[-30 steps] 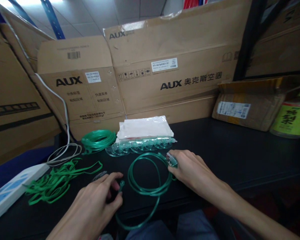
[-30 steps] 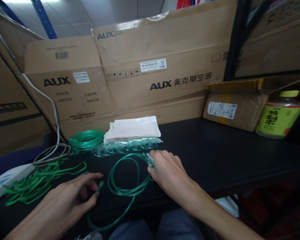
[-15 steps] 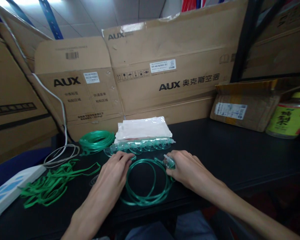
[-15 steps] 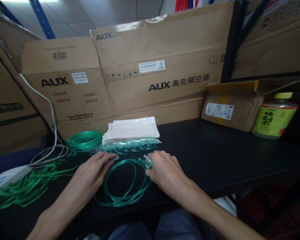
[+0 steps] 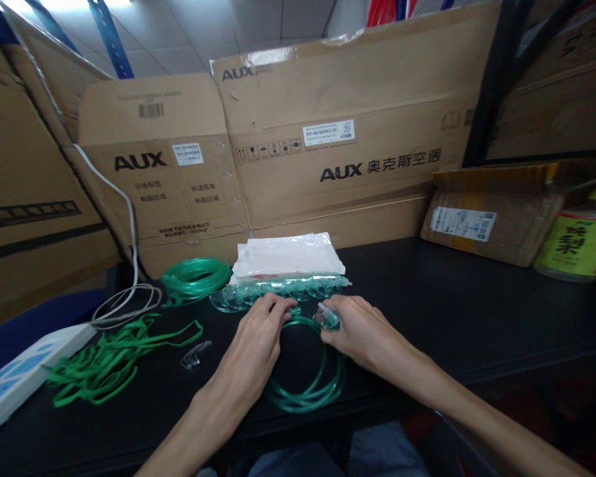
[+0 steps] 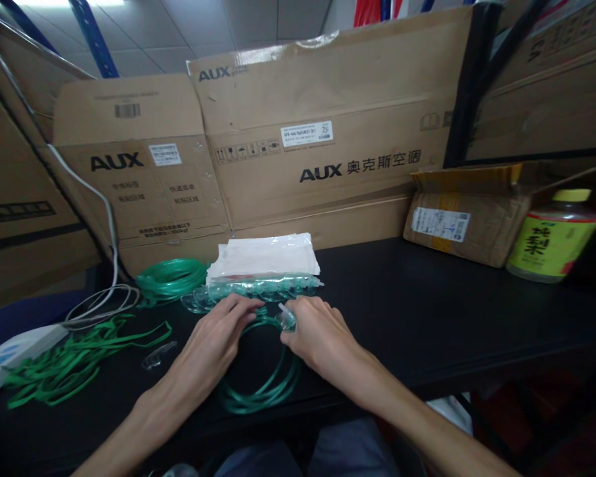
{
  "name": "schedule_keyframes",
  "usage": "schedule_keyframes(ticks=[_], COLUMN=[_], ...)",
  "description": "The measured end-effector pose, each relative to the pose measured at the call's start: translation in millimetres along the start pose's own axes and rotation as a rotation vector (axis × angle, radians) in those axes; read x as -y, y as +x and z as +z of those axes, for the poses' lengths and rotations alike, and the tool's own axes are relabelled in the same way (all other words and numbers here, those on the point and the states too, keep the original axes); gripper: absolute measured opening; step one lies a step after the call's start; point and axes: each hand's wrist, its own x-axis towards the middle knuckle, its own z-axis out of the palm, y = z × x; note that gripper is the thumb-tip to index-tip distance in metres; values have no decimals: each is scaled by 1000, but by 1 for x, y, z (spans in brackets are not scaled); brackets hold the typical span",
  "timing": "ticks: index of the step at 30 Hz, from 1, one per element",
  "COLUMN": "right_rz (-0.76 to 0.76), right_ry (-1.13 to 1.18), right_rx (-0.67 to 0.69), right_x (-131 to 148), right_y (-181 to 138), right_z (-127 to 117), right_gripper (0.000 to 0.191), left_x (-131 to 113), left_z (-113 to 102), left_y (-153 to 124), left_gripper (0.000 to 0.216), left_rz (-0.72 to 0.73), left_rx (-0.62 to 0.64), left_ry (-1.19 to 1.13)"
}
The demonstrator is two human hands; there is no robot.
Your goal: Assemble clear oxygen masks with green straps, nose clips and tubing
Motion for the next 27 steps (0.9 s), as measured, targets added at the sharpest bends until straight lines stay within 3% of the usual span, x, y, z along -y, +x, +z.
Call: schedule_keyframes(ticks=[4, 8, 14, 19, 23, 27], right_rz=[-150, -224, -145, 45, -56, -157], right_ry=[30, 154, 510, 921, 1106, 1206], right_rx=[36, 5, -85, 166, 400, 572], right_x=[-2, -14, -17, -4, 7, 12], right_y=[-1, 1, 3, -2, -1, 4], right_z=[2, 4, -14, -27, -26, -23], right_gripper=[15, 11, 29, 53, 48, 43], left_x=[-3, -6, -9, -13, -14, -13], left_z=[-1, -5, -10, -13, -16, -19], left_y=[3, 5, 5, 5, 4, 4], left_gripper=[30, 20, 18, 22, 17, 28], left_rz=[80, 34, -24, -67, -89, -60], left_rx=[48, 140, 183, 184, 169, 147], left_ry=[-26, -132, -80, -29, -15, 23])
